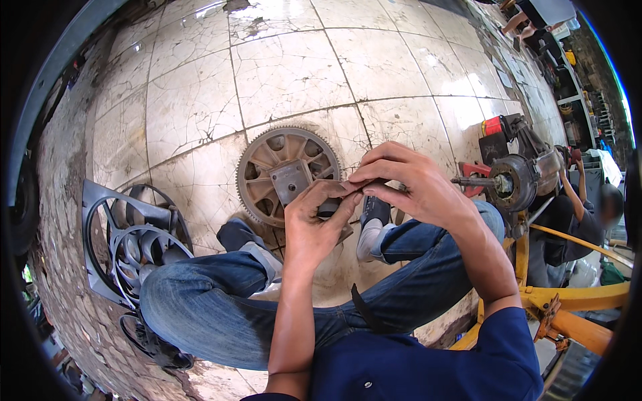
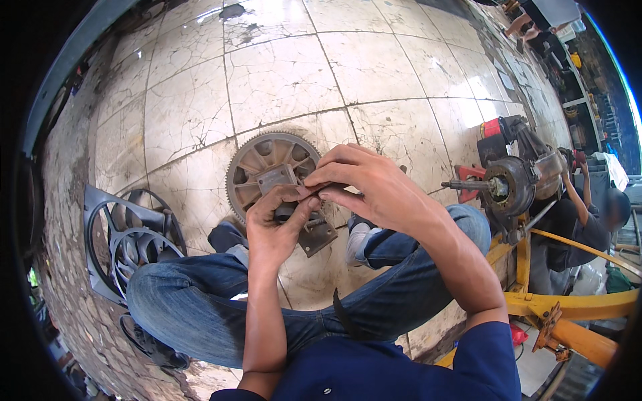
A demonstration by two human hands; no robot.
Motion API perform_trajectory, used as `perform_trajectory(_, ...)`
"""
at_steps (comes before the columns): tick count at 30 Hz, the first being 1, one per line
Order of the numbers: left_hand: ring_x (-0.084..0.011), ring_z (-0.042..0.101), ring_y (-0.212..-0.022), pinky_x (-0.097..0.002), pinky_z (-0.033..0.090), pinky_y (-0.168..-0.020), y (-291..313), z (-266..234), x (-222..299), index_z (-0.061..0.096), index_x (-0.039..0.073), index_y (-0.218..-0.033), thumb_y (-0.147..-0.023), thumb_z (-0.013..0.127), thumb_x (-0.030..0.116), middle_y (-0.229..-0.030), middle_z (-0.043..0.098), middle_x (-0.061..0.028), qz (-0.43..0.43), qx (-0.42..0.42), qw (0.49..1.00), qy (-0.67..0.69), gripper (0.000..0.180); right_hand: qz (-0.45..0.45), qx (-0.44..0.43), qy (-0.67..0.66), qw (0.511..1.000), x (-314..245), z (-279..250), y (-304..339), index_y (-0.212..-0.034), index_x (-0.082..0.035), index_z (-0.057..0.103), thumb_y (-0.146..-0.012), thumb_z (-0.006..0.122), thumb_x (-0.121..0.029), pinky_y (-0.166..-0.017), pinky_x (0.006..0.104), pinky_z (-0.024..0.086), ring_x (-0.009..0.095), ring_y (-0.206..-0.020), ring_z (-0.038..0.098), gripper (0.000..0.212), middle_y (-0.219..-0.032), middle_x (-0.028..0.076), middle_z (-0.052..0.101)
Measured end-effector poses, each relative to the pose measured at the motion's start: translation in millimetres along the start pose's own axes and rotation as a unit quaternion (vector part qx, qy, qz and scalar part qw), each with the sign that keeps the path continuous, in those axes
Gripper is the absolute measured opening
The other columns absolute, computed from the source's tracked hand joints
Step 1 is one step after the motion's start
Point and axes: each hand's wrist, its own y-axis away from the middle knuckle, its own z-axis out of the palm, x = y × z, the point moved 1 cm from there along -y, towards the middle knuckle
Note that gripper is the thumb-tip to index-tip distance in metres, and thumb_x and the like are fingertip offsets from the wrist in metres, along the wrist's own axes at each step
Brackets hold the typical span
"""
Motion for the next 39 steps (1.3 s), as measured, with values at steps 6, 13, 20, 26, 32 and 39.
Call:
perform_trajectory(6, -0.0101, 0.067, -0.081, -0.0222, 0.053, -0.061, 5, 10, -13, 0.068, -0.002, -0.097, -0.087, 0.073, 0.001, -0.092, 0.069, -0.0074, -0.045, 0.029, 0.995, 0.086, 0.012, 0.013, 0.014, -0.013, 1.0, -3, 3, -2, -0.104, -0.006, 0.071, -0.085, 0.07, -0.003, -0.084, 0.0371, 0.053, 0.027, -0.098, 0.065, 0.02, -0.103, 0.009, 0.069)
perform_trajectory(13, -0.0118, 0.067, -0.084, -0.0245, 0.054, -0.071, 7, 17, -20, 0.062, -0.002, -0.105, -0.087, 0.073, 0.0, -0.096, 0.066, -0.0075, -0.015, 0.084, 0.974, 0.212, 0.021, 0.008, 0.015, -0.042, 0.999, -5, 5, -1, -0.104, -0.006, 0.067, -0.085, 0.068, -0.004, -0.083, 0.0397, 0.052, 0.03, -0.098, 0.064, 0.019, -0.105, 0.008, 0.066)
perform_trajectory(20, -0.0157, 0.069, -0.083, -0.0257, 0.057, -0.071, 5, 10, -21, 0.059, -0.002, -0.109, -0.089, 0.07, -0.001, -0.099, 0.065, -0.0109, -0.056, 0.046, 0.988, 0.136, 0.023, -0.053, 0.011, 0.007, 0.998, -1, 9, 0, -0.104, -0.007, 0.066, -0.083, 0.07, -0.005, -0.083, 0.0381, 0.053, 0.029, -0.101, 0.064, 0.022, -0.109, 0.007, 0.065)
perform_trajectory(26, -0.0161, 0.07, -0.079, -0.0258, 0.057, -0.068, 3, 6, -6, 0.057, -0.001, -0.115, -0.089, 0.069, -0.002, -0.1, 0.067, -0.0124, -0.122, 0.034, 0.979, 0.156, 0.028, -0.032, 0.009, 0.04, 0.999, -5, 8, 0, -0.11, -0.009, 0.065, -0.084, 0.071, -0.01, -0.082, 0.0388, 0.053, 0.03, -0.1, 0.065, 0.027, -0.11, 0.006, 0.067)
perform_trajectory(32, -0.0128, 0.068, -0.073, -0.0243, 0.055, -0.063, 1, 3, -3, 0.052, 0.001, -0.122, -0.088, 0.072, 0.0, -0.1, 0.068, -0.0117, -0.012, 0.027, 0.999, 0.036, 0.039, 0.102, -0.003, -0.054, 0.993, -9, 0, 1, -0.118, -0.005, 0.065, -0.084, 0.073, -0.007, -0.087, 0.0361, 0.054, 0.029, -0.104, 0.067, 0.035, -0.108, 0.012, 0.069)
perform_trajectory(39, -0.0111, 0.065, -0.069, -0.023, 0.054, -0.059, -1, 1, -3, 0.055, 0.0, -0.121, -0.09, 0.071, 0.003, -0.098, 0.068, -0.0107, -0.081, 0.04, 0.988, 0.124, 0.035, 0.044, 0.006, -0.027, 0.999, -8, 3, 0, -0.114, -0.006, 0.068, -0.084, 0.073, -0.009, -0.086, 0.0377, 0.054, 0.029, -0.101, 0.068, 0.03, -0.111, 0.011, 0.069)
